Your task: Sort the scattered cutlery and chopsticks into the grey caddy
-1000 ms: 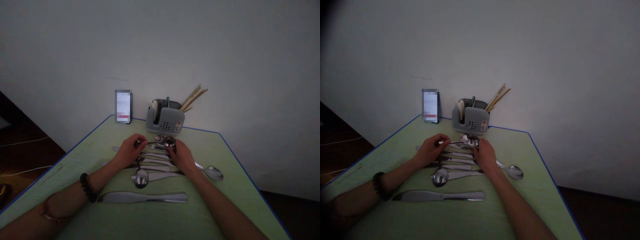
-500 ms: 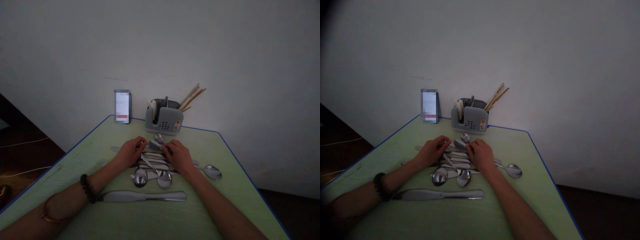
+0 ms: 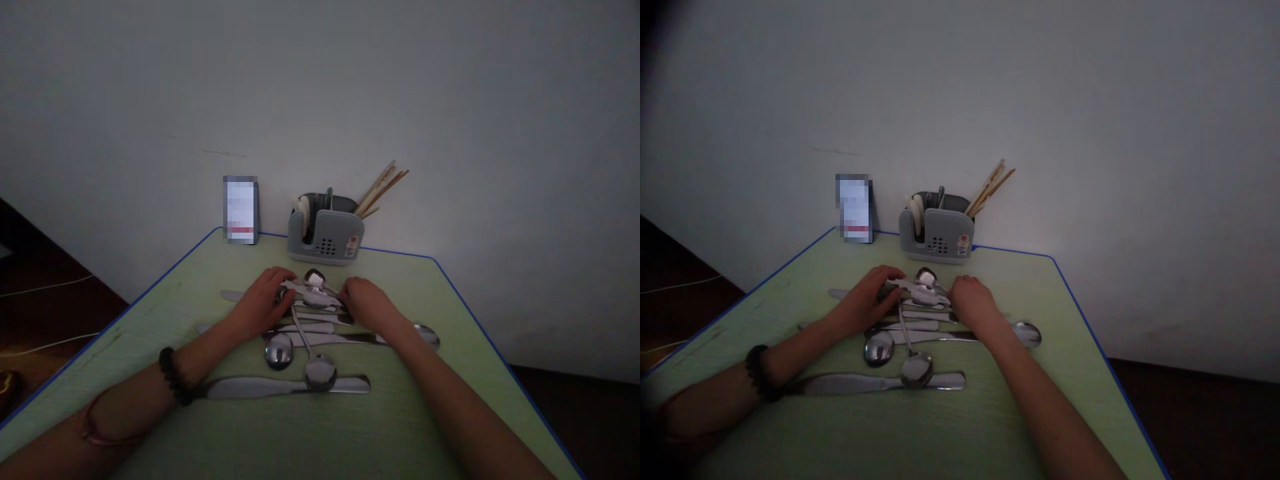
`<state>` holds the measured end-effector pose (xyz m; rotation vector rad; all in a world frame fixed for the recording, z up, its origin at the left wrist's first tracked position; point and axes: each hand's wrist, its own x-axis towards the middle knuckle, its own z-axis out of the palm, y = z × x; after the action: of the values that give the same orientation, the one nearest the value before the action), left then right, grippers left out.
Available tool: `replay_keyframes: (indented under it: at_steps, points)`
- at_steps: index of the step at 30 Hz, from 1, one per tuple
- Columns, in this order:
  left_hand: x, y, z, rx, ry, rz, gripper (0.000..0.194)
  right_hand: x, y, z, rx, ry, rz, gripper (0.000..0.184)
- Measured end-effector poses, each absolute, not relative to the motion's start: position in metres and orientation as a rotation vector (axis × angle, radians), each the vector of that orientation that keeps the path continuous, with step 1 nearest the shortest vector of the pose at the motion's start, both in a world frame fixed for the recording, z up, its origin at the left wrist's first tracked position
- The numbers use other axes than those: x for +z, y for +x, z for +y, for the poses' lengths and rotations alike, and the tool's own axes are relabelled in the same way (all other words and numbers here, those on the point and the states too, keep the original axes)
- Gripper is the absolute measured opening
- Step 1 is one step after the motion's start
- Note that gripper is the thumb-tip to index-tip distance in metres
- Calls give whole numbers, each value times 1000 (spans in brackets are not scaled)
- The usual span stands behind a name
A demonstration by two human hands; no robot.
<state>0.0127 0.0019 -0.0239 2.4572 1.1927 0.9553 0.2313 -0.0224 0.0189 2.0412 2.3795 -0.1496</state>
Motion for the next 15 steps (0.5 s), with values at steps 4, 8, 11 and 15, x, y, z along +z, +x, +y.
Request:
replay_keyframes:
  at_steps: [4, 8, 11, 15]
  points:
    - [-28, 15, 0, 965, 2424, 1177, 39, 24, 228, -25, -53, 1988, 2440, 18]
    - [-28, 14, 1, 988, 2416, 1171, 48, 34, 227, -28, -146, 1999, 2517, 14]
    - [-24, 14, 1, 893, 2414, 1168, 38, 42, 229, -30, -321, 1984, 2686, 14]
    - [-16, 14, 0, 899, 2379, 1191, 26, 53, 234, -32, -852, 1960, 2907, 19]
